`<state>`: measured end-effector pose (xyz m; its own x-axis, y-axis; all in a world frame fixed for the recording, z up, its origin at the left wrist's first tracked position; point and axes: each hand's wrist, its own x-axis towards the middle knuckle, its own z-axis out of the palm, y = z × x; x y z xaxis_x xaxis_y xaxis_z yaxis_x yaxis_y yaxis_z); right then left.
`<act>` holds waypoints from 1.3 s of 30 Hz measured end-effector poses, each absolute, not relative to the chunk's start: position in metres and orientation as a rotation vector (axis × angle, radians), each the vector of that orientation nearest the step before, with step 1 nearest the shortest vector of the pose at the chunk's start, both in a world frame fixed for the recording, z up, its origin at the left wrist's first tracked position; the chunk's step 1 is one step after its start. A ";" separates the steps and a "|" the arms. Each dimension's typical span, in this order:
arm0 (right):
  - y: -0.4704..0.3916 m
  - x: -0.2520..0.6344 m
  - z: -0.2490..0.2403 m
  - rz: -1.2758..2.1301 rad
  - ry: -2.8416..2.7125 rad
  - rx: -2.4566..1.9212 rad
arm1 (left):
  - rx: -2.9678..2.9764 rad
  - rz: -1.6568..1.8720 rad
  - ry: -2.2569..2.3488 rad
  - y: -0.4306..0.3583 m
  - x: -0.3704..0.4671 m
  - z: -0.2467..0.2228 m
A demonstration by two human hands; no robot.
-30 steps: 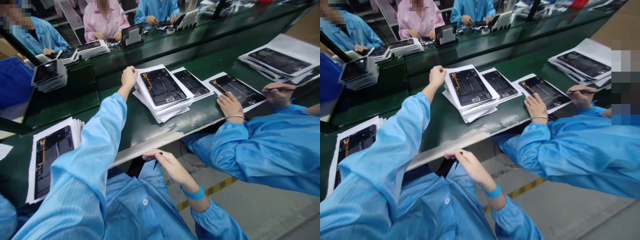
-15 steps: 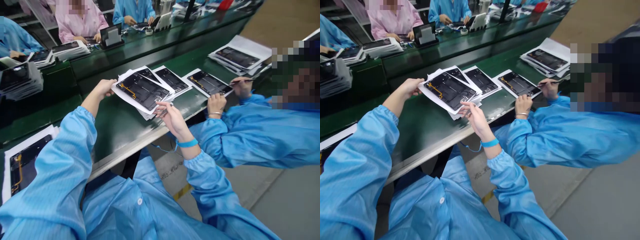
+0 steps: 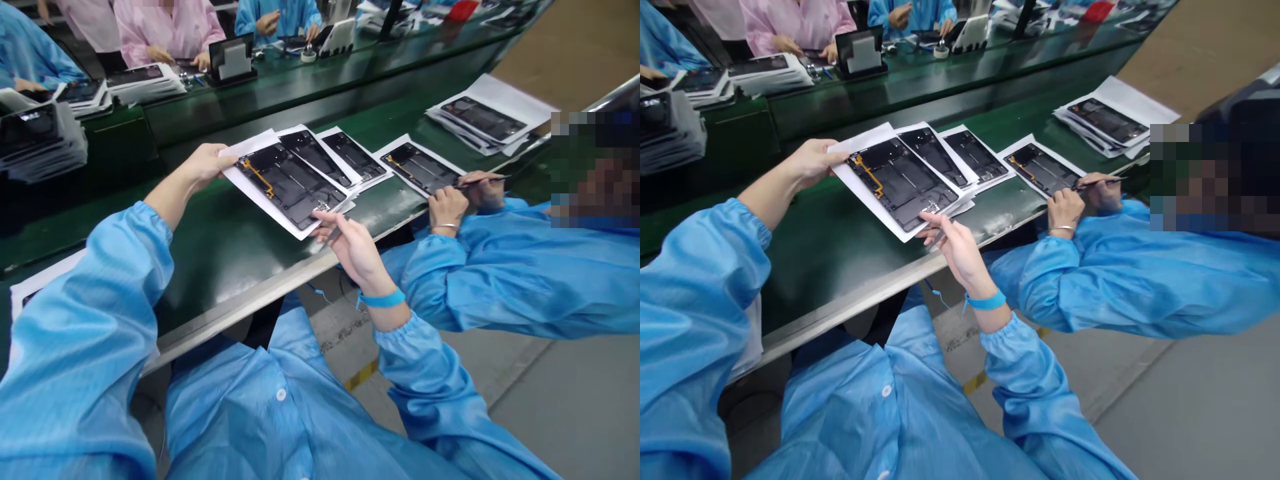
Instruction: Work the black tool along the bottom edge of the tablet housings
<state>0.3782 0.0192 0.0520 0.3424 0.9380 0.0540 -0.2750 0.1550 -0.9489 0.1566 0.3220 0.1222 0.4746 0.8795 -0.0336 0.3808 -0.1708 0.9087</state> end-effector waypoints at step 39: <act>0.016 0.261 0.007 0.960 -1.353 -1.275 | 2.737 0.756 1.246 0.004 0.002 0.008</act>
